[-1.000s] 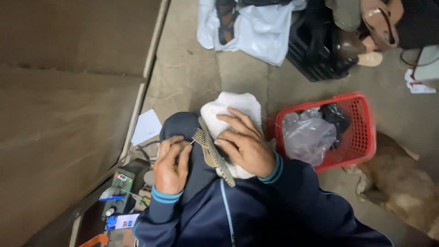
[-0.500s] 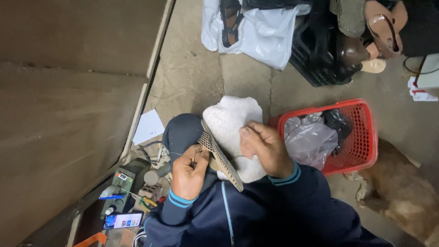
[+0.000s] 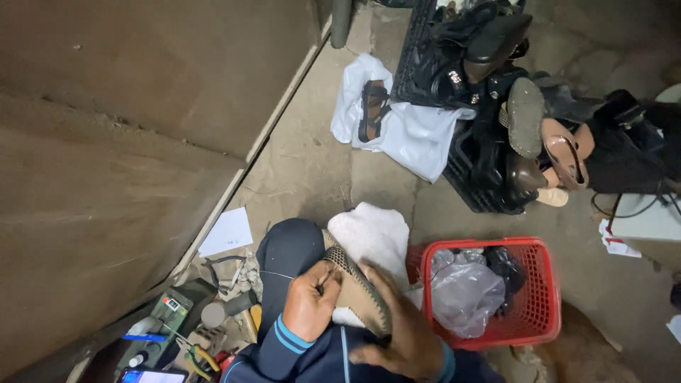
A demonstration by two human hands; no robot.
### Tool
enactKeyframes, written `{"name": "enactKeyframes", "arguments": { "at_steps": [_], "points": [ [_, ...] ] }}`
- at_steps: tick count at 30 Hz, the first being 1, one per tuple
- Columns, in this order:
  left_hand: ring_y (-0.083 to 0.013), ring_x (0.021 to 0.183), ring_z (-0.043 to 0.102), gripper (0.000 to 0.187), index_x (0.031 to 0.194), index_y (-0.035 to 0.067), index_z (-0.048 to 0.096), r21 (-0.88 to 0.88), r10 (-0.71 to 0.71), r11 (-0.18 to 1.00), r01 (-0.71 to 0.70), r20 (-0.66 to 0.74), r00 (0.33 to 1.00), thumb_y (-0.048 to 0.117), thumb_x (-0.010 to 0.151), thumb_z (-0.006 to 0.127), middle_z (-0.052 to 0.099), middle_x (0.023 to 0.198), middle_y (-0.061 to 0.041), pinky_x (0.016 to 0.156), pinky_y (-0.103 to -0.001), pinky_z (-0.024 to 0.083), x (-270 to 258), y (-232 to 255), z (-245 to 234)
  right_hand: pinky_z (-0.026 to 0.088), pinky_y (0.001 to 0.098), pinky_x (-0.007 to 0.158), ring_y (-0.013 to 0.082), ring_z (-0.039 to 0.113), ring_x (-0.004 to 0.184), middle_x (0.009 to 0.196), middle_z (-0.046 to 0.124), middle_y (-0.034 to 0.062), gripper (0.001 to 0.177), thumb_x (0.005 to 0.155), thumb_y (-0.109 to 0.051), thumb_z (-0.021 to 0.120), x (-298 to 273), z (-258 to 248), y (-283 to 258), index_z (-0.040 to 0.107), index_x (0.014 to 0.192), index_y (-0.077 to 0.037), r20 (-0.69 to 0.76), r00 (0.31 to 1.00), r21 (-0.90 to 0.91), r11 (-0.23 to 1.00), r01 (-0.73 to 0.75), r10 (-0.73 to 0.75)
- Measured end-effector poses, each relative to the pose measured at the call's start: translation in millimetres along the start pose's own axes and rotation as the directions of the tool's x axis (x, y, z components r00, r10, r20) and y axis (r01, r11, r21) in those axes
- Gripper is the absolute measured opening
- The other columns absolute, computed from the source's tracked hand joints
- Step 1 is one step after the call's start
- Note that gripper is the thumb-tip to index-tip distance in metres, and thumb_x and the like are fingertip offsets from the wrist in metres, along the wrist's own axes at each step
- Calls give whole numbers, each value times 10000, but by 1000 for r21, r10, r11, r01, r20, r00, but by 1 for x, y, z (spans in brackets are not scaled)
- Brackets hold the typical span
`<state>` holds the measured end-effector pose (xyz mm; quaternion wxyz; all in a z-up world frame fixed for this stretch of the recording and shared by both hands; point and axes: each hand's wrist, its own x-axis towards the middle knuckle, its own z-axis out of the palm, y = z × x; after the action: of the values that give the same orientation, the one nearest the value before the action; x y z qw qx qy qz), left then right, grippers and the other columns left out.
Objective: Hand-sewing a shoe sole to the upper part of the shoe using a needle and thread in a repair shop.
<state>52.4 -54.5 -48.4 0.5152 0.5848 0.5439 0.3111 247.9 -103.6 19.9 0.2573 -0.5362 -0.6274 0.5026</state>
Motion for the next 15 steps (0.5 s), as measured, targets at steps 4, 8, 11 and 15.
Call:
{"name": "enactKeyframes", "arguments": {
  "at_steps": [4, 8, 11, 15],
  "points": [
    [-87, 581, 415, 154, 887, 103, 708, 33, 9, 999, -8, -4, 1000, 174, 980, 608, 520, 600, 16, 526, -300, 418, 0, 10, -6, 377, 374, 1189, 294, 483, 1465, 1554, 524, 167, 591, 966, -207, 577, 6, 18, 8, 427, 1503, -13, -312, 950, 64, 998, 17, 3],
    [-81, 470, 474, 213, 1093, 168, 775, 192, 37, 980, -42, 28, 999, 249, 964, 626, 732, 711, 34, 509, -290, 471, -5, 38, -30, 415, 362, 1172, 257, 570, 1390, 1466, 630, 151, 471, 975, -231, 535, -5, 0, 16, 590, 1393, -21, -407, 905, 264, 964, -15, 126],
    [-228, 773, 561, 301, 1272, 162, 642, 368, 133, 922, -118, -15, 991, 224, 981, 595, 631, 923, -41, 670, -368, 507, -6, 57, -52, 477, 349, 987, 258, 623, 1298, 1423, 676, 166, 417, 940, -218, 534, -10, -20, 23, 684, 1264, -3, -441, 857, 500, 866, -11, 266],
    [-375, 1183, 631, 322, 1329, 17, 592, 410, 309, 864, -293, 28, 951, 80, 1033, 482, 602, 1247, -179, 1009, -397, 486, -9, 77, -70, 278, 316, 309, 194, 386, 326, 467, 461, 111, 374, 921, -121, 549, -14, -33, 29, 660, 1179, 126, -322, 798, 893, 443, 78, 509]
  ]
}}
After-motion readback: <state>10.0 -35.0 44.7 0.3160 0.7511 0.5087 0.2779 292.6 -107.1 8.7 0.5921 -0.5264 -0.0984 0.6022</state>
